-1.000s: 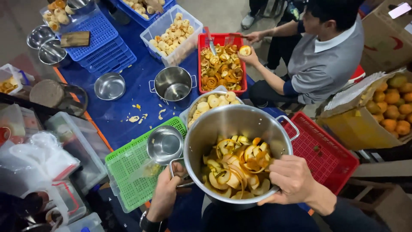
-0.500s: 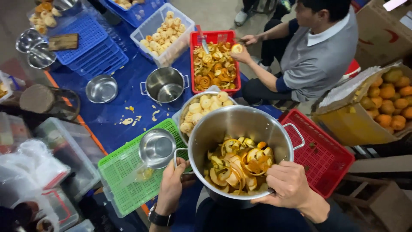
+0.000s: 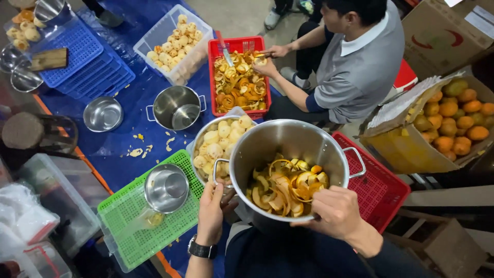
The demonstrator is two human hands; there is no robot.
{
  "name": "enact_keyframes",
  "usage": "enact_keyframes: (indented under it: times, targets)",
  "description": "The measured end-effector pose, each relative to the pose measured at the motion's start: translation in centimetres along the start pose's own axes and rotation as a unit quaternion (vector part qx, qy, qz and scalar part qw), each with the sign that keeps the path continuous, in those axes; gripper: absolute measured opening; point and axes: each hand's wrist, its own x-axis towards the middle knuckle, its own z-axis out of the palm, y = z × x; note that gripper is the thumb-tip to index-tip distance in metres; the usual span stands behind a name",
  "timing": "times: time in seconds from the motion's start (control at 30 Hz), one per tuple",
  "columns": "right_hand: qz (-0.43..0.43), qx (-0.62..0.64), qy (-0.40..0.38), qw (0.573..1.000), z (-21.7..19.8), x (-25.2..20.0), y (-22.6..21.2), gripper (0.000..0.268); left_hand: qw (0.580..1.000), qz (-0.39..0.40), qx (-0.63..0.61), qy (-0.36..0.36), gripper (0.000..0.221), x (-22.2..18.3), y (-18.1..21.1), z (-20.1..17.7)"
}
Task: Peeling citrus fruits with a knife and collecting the peels and peeled fruit into separate containers.
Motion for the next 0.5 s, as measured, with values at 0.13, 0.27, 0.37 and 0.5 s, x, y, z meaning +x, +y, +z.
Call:
enact_keyframes:
  times: [0.13, 0.27, 0.37, 0.5]
  targets:
    - [0.013, -0.035, 0.013, 0.999, -0.4, 1.4, 1.3, 0.067, 0.998, -0.035, -0.030, 0.033, 0.036, 1.4, -4.0, 0.6]
    - [0.037, -0.046, 0.011, 0.998, 0.4, 1.1, 2.2, 0.064, 0.989, -0.143, 0.005, 0.032, 0.030, 3.2, -12.9, -1.7]
    - [0.049, -0.043, 0.002, 0.998, 0.8, 0.9, 2.5, 0.062, 0.973, -0.228, 0.031, -0.018, 0.036, 2.3, -14.2, -1.7]
    - [0.053, -0.027, -0.017, 0.998, 1.8, 1.1, 2.3, 0.058, 0.960, -0.273, 0.028, -0.048, 0.042, 1.6, -13.7, -1.4]
